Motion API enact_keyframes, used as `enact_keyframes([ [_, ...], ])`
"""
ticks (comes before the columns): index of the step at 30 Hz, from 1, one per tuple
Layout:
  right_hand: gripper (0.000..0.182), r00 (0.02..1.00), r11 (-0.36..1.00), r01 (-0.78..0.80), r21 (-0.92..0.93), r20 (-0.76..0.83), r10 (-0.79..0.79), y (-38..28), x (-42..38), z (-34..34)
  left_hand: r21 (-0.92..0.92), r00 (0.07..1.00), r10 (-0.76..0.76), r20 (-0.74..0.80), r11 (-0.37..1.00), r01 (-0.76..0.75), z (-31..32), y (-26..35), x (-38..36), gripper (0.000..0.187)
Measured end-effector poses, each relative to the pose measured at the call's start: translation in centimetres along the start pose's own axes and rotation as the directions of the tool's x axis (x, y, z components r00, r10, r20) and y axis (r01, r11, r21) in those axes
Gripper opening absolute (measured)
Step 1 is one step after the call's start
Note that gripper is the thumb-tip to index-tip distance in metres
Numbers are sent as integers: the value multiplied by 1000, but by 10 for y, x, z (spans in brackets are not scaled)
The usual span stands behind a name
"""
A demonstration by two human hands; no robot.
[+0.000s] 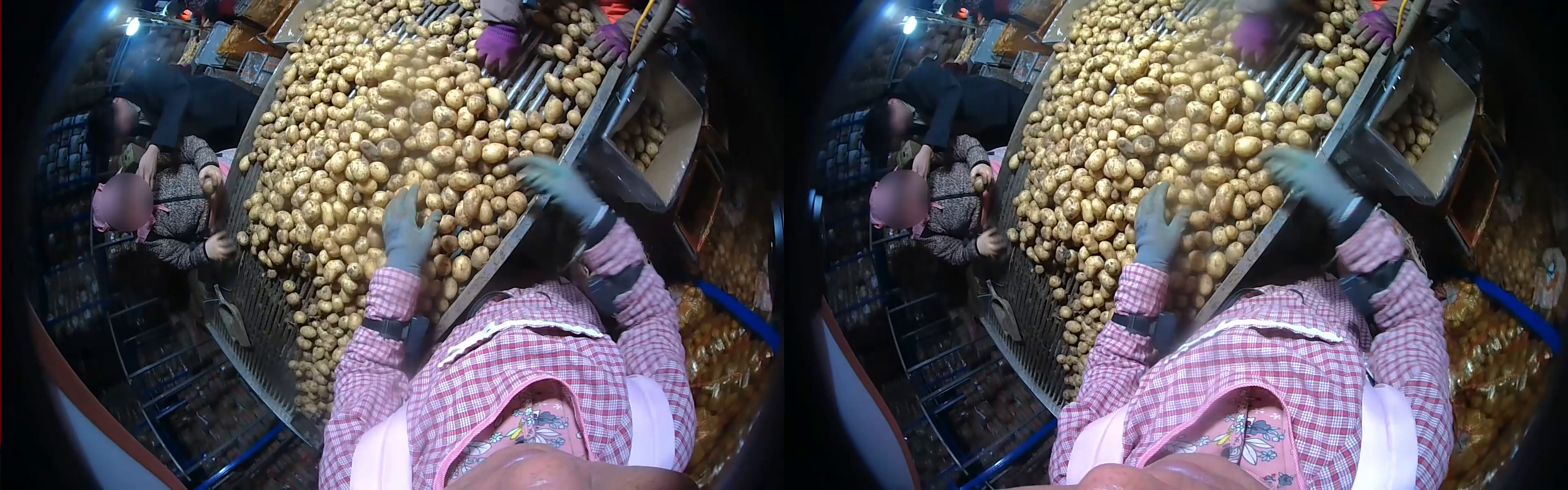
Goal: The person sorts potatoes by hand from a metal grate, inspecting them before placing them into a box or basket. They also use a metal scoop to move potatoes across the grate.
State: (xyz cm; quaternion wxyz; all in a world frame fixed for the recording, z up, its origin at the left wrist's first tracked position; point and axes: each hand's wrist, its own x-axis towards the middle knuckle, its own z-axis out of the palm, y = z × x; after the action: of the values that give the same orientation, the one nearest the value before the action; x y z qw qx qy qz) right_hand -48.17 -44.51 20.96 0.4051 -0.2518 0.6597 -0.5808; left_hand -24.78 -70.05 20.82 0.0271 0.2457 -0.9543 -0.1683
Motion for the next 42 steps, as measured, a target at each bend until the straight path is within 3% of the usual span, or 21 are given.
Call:
enact_keyframes([
  [2,43,983,984,94,-153,170,-68,19,27,45,39,1000,23,10,999,-23,12,-1,20,77],
  [4,48,889,959,-254,-124,360,282,-3,48,61,125,999,18,52,992,-24,25,12,47,82],
  [5,54,966,928,135,-349,255,-44,32,69,65,112,999,32,-13,993,-30,35,15,62,78],
  [10,61,975,808,153,-568,222,-29,21,136,47,16,990,-109,91,994,108,54,25,134,68],
  [11,62,977,827,153,-540,210,-44,31,153,40,92,969,-172,176,983,157,41,44,153,66],
  [13,65,984,890,135,-436,165,-69,33,186,32,105,991,-94,-91,989,103,96,26,182,66],
  [14,67,989,927,118,-357,122,-79,26,199,25,-38,965,-241,102,969,246,62,52,196,69],
  [15,63,987,900,159,-406,74,-141,42,225,17,-136,978,-178,108,972,192,54,54,202,69],
  [16,58,992,936,12,-351,123,33,30,240,6,-231,988,-111,104,964,132,52,51,208,68],
  [19,51,994,951,33,-306,-86,-63,36,269,-22,-150,959,27,-284,986,-72,33,14,191,49],
  [22,44,931,989,28,-142,-356,-78,37,253,-55,-159,926,-259,-274,962,222,-51,-41,149,50],
  [23,39,953,994,-43,103,-295,72,15,226,-57,195,902,-104,-419,960,201,-35,-111,128,50],
  [24,32,961,987,20,160,-275,25,22,212,-61,153,840,-444,-311,849,505,-50,-121,118,60],
  [25,31,960,983,-64,173,-259,108,17,192,-59,258,831,-523,-190,790,556,-49,-158,104,70],
  [29,28,960,932,-159,325,-170,223,-1,130,-37,248,757,-648,-84,722,646,-26,-122,140,71],
  [32,28,958,900,-285,330,117,260,-1,106,-8,237,718,-694,-52,690,683,-33,-90,150,67],
  [34,29,877,842,-424,333,382,290,-5,96,37,261,794,-600,-100,754,603,-16,-97,151,71],
  [36,33,794,961,-277,-12,560,237,-23,86,92,165,863,-467,-195,851,498,4,-86,142,70],
  [37,35,710,958,-285,16,675,200,-10,80,117,249,877,-398,269,908,336,-35,-44,148,71],
  [38,38,607,953,-301,40,779,159,7,74,145,179,971,-217,104,964,196,-8,-52,134,71],
  [42,51,360,964,-12,-265,898,251,-8,44,210,-207,975,-222,-12,954,215,-41,-13,45,76],
])
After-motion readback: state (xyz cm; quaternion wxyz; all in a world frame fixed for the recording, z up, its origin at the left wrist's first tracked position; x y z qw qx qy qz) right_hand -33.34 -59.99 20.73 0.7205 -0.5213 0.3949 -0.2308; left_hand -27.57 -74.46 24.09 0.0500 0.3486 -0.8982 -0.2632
